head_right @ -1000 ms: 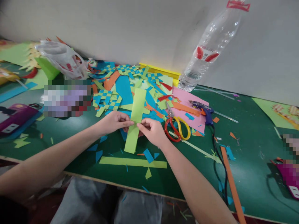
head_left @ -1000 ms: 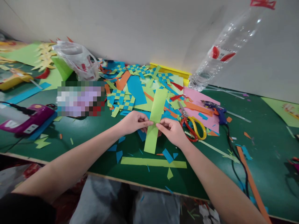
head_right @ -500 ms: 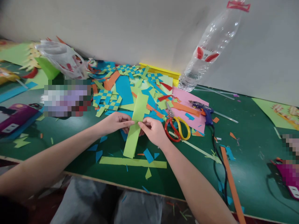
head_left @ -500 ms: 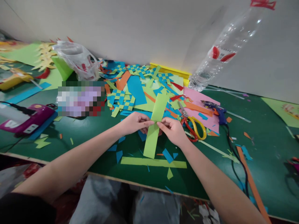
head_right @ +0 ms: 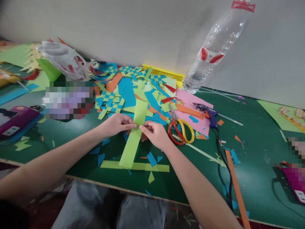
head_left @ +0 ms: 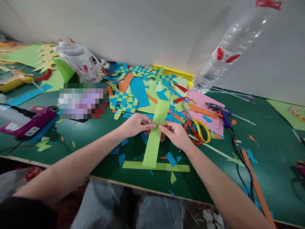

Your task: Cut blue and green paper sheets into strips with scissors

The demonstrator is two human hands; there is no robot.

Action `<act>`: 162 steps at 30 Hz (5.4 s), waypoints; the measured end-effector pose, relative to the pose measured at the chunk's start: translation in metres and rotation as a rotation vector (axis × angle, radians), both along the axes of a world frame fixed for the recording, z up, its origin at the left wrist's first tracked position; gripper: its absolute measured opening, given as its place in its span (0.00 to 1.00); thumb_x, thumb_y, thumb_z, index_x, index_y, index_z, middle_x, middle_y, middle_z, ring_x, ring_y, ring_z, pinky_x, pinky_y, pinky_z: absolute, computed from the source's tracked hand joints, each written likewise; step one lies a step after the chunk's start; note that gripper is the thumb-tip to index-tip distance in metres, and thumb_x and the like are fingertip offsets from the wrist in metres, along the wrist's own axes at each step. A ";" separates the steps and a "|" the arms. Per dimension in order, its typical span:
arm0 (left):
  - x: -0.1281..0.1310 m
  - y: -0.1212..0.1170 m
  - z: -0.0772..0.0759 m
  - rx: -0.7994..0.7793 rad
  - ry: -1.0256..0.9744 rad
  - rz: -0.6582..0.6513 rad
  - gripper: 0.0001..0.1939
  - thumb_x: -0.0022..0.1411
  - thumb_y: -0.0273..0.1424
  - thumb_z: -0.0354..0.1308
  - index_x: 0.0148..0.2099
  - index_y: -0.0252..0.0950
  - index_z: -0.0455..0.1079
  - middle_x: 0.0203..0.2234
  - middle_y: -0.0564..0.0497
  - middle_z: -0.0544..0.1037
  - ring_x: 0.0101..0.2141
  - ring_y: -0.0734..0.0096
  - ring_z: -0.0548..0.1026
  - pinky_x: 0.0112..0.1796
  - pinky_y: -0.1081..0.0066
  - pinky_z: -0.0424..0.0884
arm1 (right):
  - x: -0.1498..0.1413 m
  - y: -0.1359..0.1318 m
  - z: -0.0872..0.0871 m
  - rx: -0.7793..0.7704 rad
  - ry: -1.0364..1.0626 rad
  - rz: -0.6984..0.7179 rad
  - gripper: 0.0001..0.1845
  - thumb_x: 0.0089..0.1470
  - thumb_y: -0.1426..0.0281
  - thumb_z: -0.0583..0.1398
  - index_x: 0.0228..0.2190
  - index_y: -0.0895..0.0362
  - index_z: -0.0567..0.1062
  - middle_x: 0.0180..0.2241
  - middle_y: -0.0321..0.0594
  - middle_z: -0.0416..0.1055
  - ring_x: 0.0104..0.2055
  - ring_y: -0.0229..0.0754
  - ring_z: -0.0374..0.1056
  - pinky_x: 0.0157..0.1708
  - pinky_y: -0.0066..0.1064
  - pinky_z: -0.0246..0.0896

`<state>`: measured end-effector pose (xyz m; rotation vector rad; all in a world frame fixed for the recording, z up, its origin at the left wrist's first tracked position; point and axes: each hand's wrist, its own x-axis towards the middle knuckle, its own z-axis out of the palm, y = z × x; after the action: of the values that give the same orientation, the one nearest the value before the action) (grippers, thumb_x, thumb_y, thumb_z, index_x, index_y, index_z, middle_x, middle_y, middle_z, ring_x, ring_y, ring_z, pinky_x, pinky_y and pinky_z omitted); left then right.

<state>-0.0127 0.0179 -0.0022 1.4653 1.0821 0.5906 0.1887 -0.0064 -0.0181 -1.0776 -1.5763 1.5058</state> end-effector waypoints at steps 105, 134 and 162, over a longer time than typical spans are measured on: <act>0.001 -0.003 -0.002 -0.018 -0.021 -0.103 0.13 0.58 0.38 0.62 0.29 0.33 0.69 0.18 0.51 0.77 0.20 0.76 0.75 0.23 0.79 0.72 | 0.003 0.003 0.004 0.151 0.095 -0.500 0.14 0.51 0.58 0.63 0.27 0.56 0.72 0.17 0.30 0.67 0.16 0.34 0.65 0.18 0.27 0.59; 0.001 -0.003 0.004 0.122 0.038 -0.076 0.18 0.59 0.41 0.61 0.25 0.34 0.68 0.15 0.54 0.73 0.18 0.78 0.72 0.23 0.79 0.67 | 0.000 -0.006 0.006 0.096 -0.112 -0.019 0.17 0.55 0.57 0.59 0.22 0.55 0.65 0.17 0.29 0.66 0.17 0.32 0.61 0.17 0.25 0.55; -0.003 0.008 -0.003 0.157 -0.339 0.576 0.18 0.56 0.44 0.62 0.29 0.34 0.66 0.19 0.53 0.73 0.18 0.76 0.72 0.23 0.74 0.70 | 0.004 0.004 -0.003 0.118 -0.061 -0.275 0.07 0.50 0.68 0.59 0.32 0.55 0.75 0.23 0.31 0.68 0.16 0.32 0.62 0.17 0.27 0.59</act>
<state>-0.0160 0.0257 -0.0047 1.1152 1.2011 1.3051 0.1924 -0.0024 -0.0208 -1.2261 -1.4695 1.1931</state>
